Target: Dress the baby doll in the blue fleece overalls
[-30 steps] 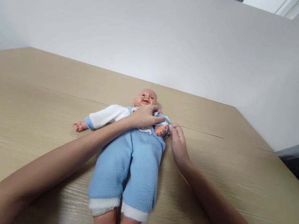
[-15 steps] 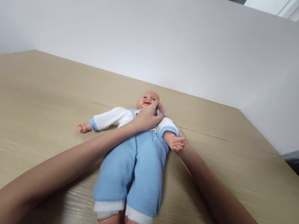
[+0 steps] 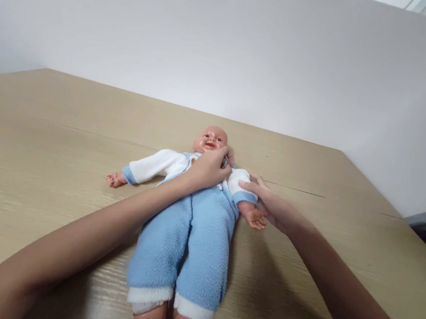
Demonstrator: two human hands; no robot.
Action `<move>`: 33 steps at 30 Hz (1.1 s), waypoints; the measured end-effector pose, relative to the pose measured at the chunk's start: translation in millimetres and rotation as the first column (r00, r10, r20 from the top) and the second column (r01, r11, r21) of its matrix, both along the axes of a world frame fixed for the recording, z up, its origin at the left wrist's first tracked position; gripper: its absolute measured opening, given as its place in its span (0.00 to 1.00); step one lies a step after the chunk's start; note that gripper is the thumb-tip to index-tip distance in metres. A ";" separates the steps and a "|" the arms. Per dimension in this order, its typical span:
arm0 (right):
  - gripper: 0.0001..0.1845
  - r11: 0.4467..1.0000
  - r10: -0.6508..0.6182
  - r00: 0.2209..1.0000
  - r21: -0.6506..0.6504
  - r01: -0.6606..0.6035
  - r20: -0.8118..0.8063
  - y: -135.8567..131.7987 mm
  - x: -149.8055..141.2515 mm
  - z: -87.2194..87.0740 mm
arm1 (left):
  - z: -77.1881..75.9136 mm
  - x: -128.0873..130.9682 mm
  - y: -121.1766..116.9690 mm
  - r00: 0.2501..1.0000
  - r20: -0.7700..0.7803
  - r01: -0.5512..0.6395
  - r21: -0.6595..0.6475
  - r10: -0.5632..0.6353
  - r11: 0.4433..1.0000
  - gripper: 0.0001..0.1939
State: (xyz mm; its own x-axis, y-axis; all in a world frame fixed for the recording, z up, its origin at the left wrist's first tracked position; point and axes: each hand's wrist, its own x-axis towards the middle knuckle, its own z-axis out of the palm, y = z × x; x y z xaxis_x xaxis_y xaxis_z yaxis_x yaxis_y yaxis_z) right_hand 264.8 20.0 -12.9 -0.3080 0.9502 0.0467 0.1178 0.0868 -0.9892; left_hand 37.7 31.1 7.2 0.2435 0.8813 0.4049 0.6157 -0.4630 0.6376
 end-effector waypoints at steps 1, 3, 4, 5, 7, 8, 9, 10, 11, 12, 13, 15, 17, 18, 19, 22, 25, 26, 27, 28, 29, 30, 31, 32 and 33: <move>0.33 0.989 0.036 0.998 -0.142 -0.027 0.057 -8.4 11.9 7.4 | -0.8 0.1 -0.3 1.000 -0.015 0.002 0.000 -0.002 1.000 0.10; 0.38 0.970 0.041 0.984 -0.243 0.003 0.176 -22.9 34.9 16.9 | -2.4 0.3 -0.7 0.999 -0.049 0.000 -0.001 0.000 1.000 0.09; 0.38 0.971 0.016 0.976 -0.236 0.036 0.216 -28.4 45.1 18.0 | -3.2 0.4 -0.7 0.998 -0.066 -0.006 -0.003 0.005 1.000 0.08; 0.36 0.979 -0.031 0.972 -0.189 0.077 0.233 -32.4 54.0 16.5 | -4.1 0.4 -0.6 0.997 -0.079 -0.013 -0.005 0.013 1.000 0.07; 0.33 0.984 -0.137 0.969 -0.081 0.156 0.207 -36.6 67.4 7.1 | -5.4 0.3 0.1 0.995 -0.094 -0.030 -0.006 0.029 1.000 0.05; 0.33 0.982 -0.174 0.967 -0.038 0.184 0.185 -37.3 71.7 0.6 | -5.7 0.3 0.4 0.995 -0.098 -0.033 -0.003 0.032 0.999 0.05; 0.33 0.981 -0.192 0.965 -0.005 0.196 0.178 -37.4 74.8 -6.0 | -5.6 0.2 0.5 0.994 -0.100 -0.031 0.000 0.031 1.000 0.05; 0.32 0.980 -0.198 0.961 0.032 0.195 0.191 -37.1 76.8 -12.0 | -4.9 0.1 0.3 0.994 -0.105 -0.026 0.002 0.026 1.000 0.06; 0.32 0.979 -0.200 0.954 0.088 0.185 0.222 -36.7 78.0 -16.9 | -3.7 -0.1 -0.5 0.993 -0.115 -0.022 0.012 0.024 1.000 0.07; 0.30 0.972 -0.207 0.941 0.169 0.165 0.267 -36.3 78.8 -20.5 | -1.9 -0.6 -2.0 0.991 -0.131 -0.025 0.030 0.028 0.999 0.07; 0.28 0.953 -0.224 0.921 0.271 0.138 0.320 -36.0 79.3 -22.8 | 0.5 -1.7 -4.3 0.988 -0.149 -0.038 0.057 0.046 0.998 0.08; 0.23 0.877 -0.290 0.864 0.477 0.067 0.413 -36.5 79.9 -24.1 | 6.3 -6.0 -11.8 0.979 -0.176 -0.081 0.127 0.102 0.989 0.08; 0.19 0.783 -0.377 0.802 0.622 0.009 0.463 -39.0 79.7 -22.8 | 11.9 -14.5 -23.0 0.975 -0.168 -0.114 0.189 0.146 0.975 0.10; 0.18 0.737 -0.423 0.775 0.676 -0.007 0.470 -41.4 78.8 -21.6 | 13.9 -20.4 -30.0 0.977 -0.150 -0.116 0.210 0.149 0.971 0.10; 0.18 0.694 -0.463 0.753 0.720 -0.020 0.467 -44.5 76.9 -20.2 | 14.9 -27.4 -37.8 0.981 -0.130 -0.110 0.229 0.143 0.967 0.11; 0.13 0.623 -0.464 0.769 0.779 -0.070 0.440 -58.3 63.6 -15.3 | 8.9 -52.1 -64.4 0.991 -0.065 -0.098 0.239 0.116 0.966 0.10; 0.11 0.737 -0.198 0.899 0.664 -0.126 0.391 -73.7 38.1 -12.1 | -10.8 -77.7 -91.0 0.985 0.056 -0.169 0.148 0.163 0.974 0.12; 0.11 0.795 -0.098 0.938 0.593 -0.127 0.333 -77.2 28.0 -11.9 | -18.8 -85.5 -98.4 0.977 0.115 -0.188 0.077 0.179 0.979 0.14; 0.11 0.848 -0.025 0.966 0.517 -0.117 0.259 -79.1 17.9 -12.1 | -26.3 -92.9 -104.6 0.964 0.180 -0.198 0.003 0.194 0.980 0.16; 0.12 0.890 0.015 0.982 0.446 -0.098 0.187 -79.2 8.2 -12.5 | -32.8 -99.7 -109.3 0.950 0.231 -0.201 -0.061 0.209 0.978 0.17; 0.12 0.918 0.029 0.991 0.389 -0.078 0.130 -77.3 -0.6 -13.1 | -37.8 -106.0 -112.5 0.940 0.260 -0.195 -0.116 0.220 0.974 0.17; 0.13 0.934 0.030 0.995 0.353 -0.063 0.098 -73.8 -8.3 -13.6 | -41.2 -111.6 -114.1 0.938 0.262 -0.188 -0.159 0.225 0.969 0.16; 0.13 0.940 0.030 0.995 0.336 -0.060 0.096 -68.9 -14.6 -14.0 | -42.9 -116.7 -114.5 0.944 0.240 -0.181 -0.194 0.225 0.964 0.16; 0.13 0.942 0.033 0.994 0.330 -0.067 0.109 -63.2 -19.5 -14.1 | -43.2 -121.2 -113.7 0.954 0.201 -0.175 -0.227 0.222 0.958 0.17; 0.14 0.942 0.042 0.991 0.324 -0.081 0.128 -57.4 -23.1 -14.1 | -42.6 -125.3 -112.0 0.964 0.158 -0.169 -0.257 0.214 0.951 0.19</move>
